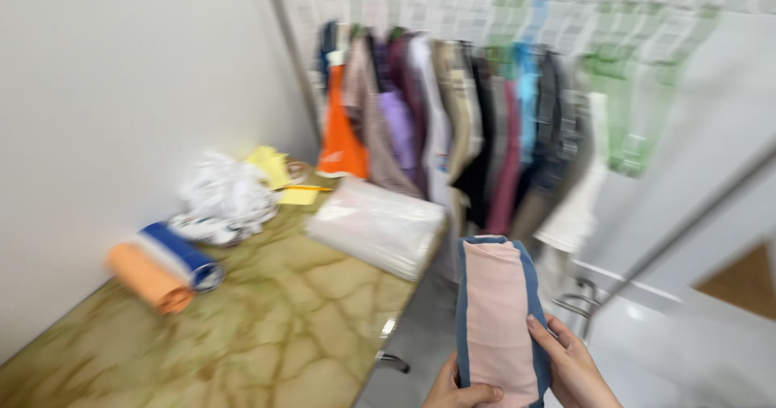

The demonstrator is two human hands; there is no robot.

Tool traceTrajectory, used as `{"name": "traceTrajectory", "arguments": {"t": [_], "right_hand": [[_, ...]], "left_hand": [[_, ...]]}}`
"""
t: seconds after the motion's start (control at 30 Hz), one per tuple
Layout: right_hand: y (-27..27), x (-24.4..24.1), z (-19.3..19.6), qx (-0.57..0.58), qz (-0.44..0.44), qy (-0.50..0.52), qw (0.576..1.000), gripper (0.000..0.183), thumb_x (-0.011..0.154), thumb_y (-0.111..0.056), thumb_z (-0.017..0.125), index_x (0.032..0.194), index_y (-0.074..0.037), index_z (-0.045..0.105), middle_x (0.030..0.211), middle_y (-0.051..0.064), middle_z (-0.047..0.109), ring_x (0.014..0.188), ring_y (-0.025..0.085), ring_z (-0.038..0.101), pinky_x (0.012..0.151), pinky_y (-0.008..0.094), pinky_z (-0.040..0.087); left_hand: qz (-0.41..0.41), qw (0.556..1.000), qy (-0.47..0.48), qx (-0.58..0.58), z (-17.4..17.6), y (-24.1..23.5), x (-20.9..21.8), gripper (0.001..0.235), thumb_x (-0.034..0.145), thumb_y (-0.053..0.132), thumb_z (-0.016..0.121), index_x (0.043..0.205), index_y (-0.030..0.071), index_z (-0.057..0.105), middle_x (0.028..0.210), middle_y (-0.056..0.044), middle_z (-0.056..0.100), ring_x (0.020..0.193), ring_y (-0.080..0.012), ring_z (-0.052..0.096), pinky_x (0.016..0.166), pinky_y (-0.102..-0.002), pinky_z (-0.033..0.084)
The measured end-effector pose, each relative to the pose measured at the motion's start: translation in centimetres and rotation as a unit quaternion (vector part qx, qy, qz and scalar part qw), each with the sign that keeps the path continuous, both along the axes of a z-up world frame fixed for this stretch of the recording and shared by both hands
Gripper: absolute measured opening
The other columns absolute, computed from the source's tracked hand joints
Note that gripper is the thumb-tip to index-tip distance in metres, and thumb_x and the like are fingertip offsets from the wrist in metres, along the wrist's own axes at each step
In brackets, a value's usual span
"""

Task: The person takes folded clothes from a table, unfolds them, and places them on hangers. They then hang the clothes on a metal clothing rack. The person repeats this process for several items, including jeans, a white shirt, a patterned shirt, an orange shirt, a blue and white shirt, and a white patterned shirt.

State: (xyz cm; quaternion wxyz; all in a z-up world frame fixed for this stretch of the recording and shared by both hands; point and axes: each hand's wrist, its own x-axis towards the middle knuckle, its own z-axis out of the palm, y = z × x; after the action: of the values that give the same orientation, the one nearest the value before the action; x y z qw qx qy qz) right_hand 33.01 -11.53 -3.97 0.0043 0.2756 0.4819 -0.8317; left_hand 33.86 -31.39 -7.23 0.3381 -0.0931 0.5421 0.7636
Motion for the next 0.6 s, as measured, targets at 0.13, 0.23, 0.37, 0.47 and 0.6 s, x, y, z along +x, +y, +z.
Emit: {"name": "traceTrajectory", "arguments": {"t": [0.13, 0.23, 0.37, 0.47, 0.6], "right_hand": [[4.6, 4.4, 8.3, 0.039, 0.014, -0.126, 0.991, 0.042, 0.094, -0.009, 0.068, 0.129, 0.015, 0.07, 0.118, 0.034, 0.078, 0.102, 0.043, 0.07, 0.086, 0.053, 0.056], [8.6, 6.1, 7.6, 0.068, 0.013, -0.104, 0.992, 0.031, 0.09, -0.004, 0.075, 0.113, 0.016, 0.076, 0.103, 0.038, 0.081, 0.089, 0.047, 0.074, 0.078, 0.053, 0.058], [13.8, 6.8, 6.2, 0.187, 0.04, -0.017, 0.981, 0.018, 0.091, -0.013, 0.08, 0.09, 0.004, 0.074, 0.081, 0.018, 0.078, 0.071, 0.027, 0.071, 0.06, 0.039, 0.054], [15.6, 6.8, 6.3, 0.29, 0.047, 0.004, 0.956, 0.024, 0.095, -0.017, 0.082, 0.078, -0.003, 0.072, 0.072, 0.003, 0.063, 0.067, 0.014, 0.056, 0.062, 0.029, 0.041], [17.7, 7.2, 6.6, 0.278, 0.035, 0.042, 0.959, 0.029, 0.097, -0.018, 0.08, 0.076, -0.008, 0.063, 0.063, 0.0, 0.053, 0.058, 0.012, 0.049, 0.055, 0.028, 0.038]], "left_hand": [[-0.001, 0.998, 0.034, -0.045, -3.2, 7.1, 0.7, 0.086, 0.061, 0.017, 0.093, 0.142, 0.015, 0.064, 0.128, -0.003, 0.08, 0.113, -0.0123, 0.074, 0.095, -0.027, 0.061], [-0.086, 0.991, -0.057, -0.081, -2.1, 10.1, 0.0, 0.091, 0.067, 0.028, 0.098, 0.147, 0.018, 0.056, 0.144, -0.001, 0.068, 0.123, -0.0206, 0.068, 0.095, -0.035, 0.061], [-0.122, 0.984, 0.1, -0.088, -9.2, 12.8, -0.6, 0.117, 0.061, 0.034, 0.102, 0.158, 0.024, 0.037, 0.155, -0.008, 0.056, 0.133, -0.0257, 0.066, 0.107, -0.037, 0.057], [-0.175, 0.97, 0.095, -0.141, -4.5, 13.6, -1.0, 0.111, 0.069, 0.035, 0.096, 0.161, 0.028, 0.033, 0.163, -0.004, 0.049, 0.142, -0.0244, 0.059, 0.108, -0.038, 0.056], [-0.223, 0.951, 0.14, -0.165, -1.6, 14.9, -1.4, 0.123, 0.065, 0.038, 0.094, 0.164, 0.032, 0.022, 0.166, -0.001, 0.04, 0.147, -0.0208, 0.052, 0.114, -0.039, 0.05]]}}
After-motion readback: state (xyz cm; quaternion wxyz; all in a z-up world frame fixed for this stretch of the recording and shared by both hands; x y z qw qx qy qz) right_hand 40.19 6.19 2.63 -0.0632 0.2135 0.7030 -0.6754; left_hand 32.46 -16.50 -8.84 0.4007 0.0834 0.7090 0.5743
